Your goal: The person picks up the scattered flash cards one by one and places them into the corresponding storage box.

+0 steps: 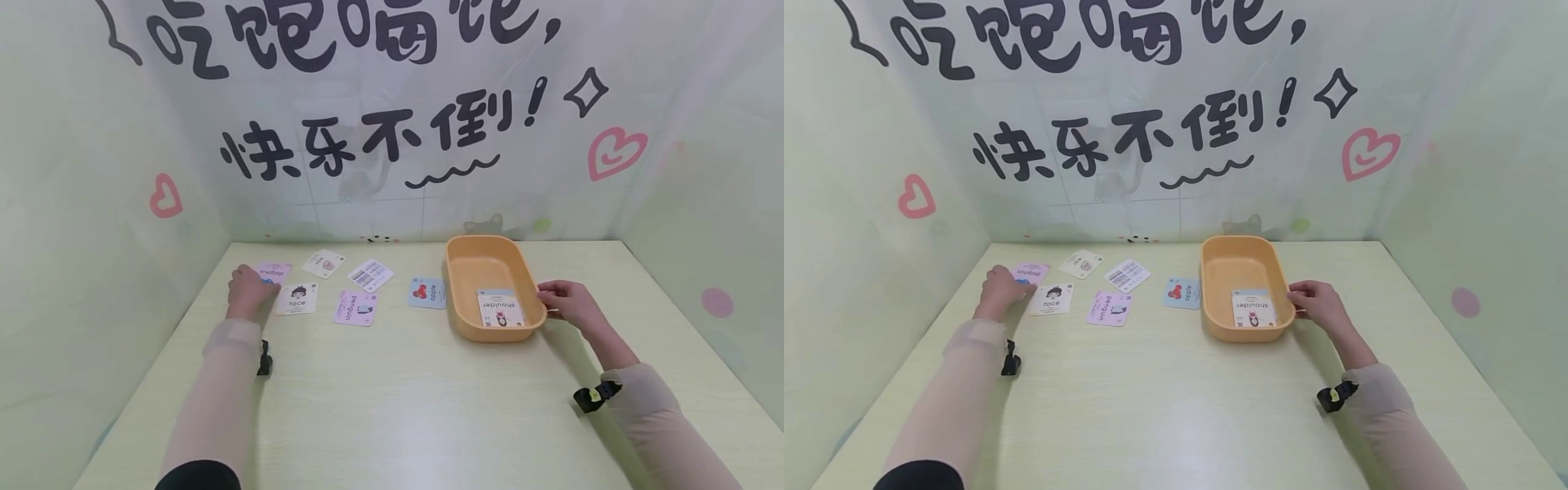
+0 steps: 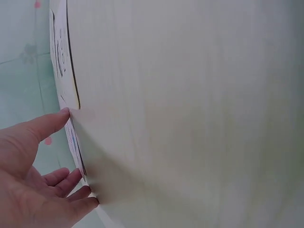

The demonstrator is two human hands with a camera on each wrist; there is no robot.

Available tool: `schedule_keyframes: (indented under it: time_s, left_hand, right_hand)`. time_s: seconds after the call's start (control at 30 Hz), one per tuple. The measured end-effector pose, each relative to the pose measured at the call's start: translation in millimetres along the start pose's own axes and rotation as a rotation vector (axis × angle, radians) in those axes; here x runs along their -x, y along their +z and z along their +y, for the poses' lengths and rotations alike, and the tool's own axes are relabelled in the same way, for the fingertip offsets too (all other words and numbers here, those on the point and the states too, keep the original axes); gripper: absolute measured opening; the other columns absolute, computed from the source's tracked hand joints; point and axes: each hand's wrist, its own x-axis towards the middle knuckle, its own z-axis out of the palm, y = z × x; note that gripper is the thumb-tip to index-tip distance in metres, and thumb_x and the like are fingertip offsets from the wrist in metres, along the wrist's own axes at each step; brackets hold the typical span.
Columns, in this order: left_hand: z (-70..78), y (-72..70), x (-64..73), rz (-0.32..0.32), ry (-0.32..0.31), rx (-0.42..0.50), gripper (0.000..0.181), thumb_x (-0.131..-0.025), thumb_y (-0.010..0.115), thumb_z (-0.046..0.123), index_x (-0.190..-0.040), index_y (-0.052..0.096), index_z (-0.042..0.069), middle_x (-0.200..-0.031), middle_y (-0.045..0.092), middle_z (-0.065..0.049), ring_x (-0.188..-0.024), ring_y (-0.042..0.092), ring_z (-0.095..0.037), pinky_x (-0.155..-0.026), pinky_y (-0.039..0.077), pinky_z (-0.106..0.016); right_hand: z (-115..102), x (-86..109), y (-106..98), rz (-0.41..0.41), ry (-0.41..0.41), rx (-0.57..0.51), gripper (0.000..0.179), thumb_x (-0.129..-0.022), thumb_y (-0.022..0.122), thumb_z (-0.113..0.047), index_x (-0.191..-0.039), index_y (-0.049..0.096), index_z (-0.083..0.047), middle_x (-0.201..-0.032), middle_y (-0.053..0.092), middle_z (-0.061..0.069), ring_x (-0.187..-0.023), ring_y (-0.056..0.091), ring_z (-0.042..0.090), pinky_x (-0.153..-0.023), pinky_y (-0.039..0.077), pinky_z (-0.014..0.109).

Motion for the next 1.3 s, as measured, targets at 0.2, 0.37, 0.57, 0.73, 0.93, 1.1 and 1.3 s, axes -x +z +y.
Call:
schedule_keyframes:
  time_s: [0.2, 0.37, 0.57, 0.73, 0.93, 1.1, 1.3]
  left_hand:
    - [-6.3, -1.0, -2.7, 0.027, 0.0, 0.03, 0.087, -0.088, 0.07, 0.022, -0.143, 0.018, -0.021, -0.138, 0.032, -0.041, -0.124, 0.038, -0.052, -0.111, 0.038, -0.06]
    - [-13.3, -0.5, -7.1, 0.049, -0.002, 0.073, 0.071, -0.089, 0.069, 0.014, -0.14, 0.032, -0.018, -0.138, 0.034, -0.039, -0.119, 0.042, -0.048, -0.108, 0.041, -0.057]
    - [-18.5, -1.7, -11.8, 0.055, -0.013, 0.172, 0.055, -0.092, 0.061, 0.005, -0.141, 0.044, -0.01, -0.141, 0.047, -0.033, -0.128, 0.046, -0.046, -0.112, 0.039, -0.054]
    - [-23.2, -2.3, -15.1, 0.077, -0.056, 0.29, 0.047, -0.093, 0.057, 0.001, -0.14, 0.052, -0.003, -0.139, 0.055, -0.027, -0.128, 0.051, -0.04, -0.112, 0.042, -0.049]
    - [-30.7, -1.9, -22.1, 0.064, -0.137, 0.434, 0.049, -0.093, 0.058, 0.001, -0.142, 0.053, 0.005, -0.143, 0.056, -0.02, -0.12, 0.058, -0.027, -0.097, 0.054, -0.028]
    - [-33.8, -3.6, -26.7, 0.053, -0.182, 0.535, 0.05, -0.094, 0.058, 0.001, -0.143, 0.052, 0.007, -0.144, 0.055, -0.017, -0.098, 0.063, -0.01, -0.067, 0.053, -0.008]
    - [-33.5, -4.9, -27.5, 0.03, -0.209, 0.615, 0.05, -0.096, 0.059, 0.003, -0.145, 0.051, 0.009, -0.148, 0.052, -0.015, -0.085, 0.059, 0.0, -0.073, 0.056, -0.01]
  right_hand:
    - [0.5, -0.1, -0.6, -0.006, -0.011, -0.001, 0.043, -0.103, 0.052, -0.014, -0.132, 0.049, 0.017, -0.115, 0.066, 0.023, -0.079, 0.062, -0.003, -0.074, 0.061, 0.02]
    - [0.0, -0.1, -0.3, -0.007, -0.007, 0.008, 0.043, -0.103, 0.051, -0.015, -0.133, 0.049, 0.016, -0.119, 0.064, 0.028, -0.08, 0.062, -0.003, -0.075, 0.062, 0.022]
    - [-1.1, 0.4, 0.1, -0.003, -0.005, 0.009, 0.044, -0.103, 0.052, -0.015, -0.133, 0.048, 0.016, -0.118, 0.065, 0.027, -0.079, 0.062, -0.004, -0.074, 0.062, 0.021]
    - [-0.6, 0.2, -0.1, -0.004, -0.006, -0.004, 0.044, -0.103, 0.053, -0.015, -0.133, 0.048, 0.017, -0.114, 0.067, 0.023, -0.078, 0.062, -0.004, -0.072, 0.061, 0.02]
    - [1.7, -0.5, -0.3, -0.009, -0.015, -0.021, 0.045, -0.102, 0.054, -0.014, -0.133, 0.047, 0.017, -0.104, 0.069, 0.011, -0.077, 0.061, -0.004, -0.071, 0.061, 0.019]
    - [3.1, -0.7, 0.3, -0.002, -0.016, -0.019, 0.044, -0.102, 0.055, -0.014, -0.133, 0.048, 0.017, -0.103, 0.07, 0.01, -0.077, 0.061, -0.004, -0.071, 0.061, 0.019]
    - [4.9, -0.9, 1.5, 0.002, -0.02, -0.02, 0.044, -0.102, 0.055, -0.014, -0.133, 0.048, 0.017, -0.101, 0.069, 0.006, -0.077, 0.061, -0.005, -0.071, 0.061, 0.019]
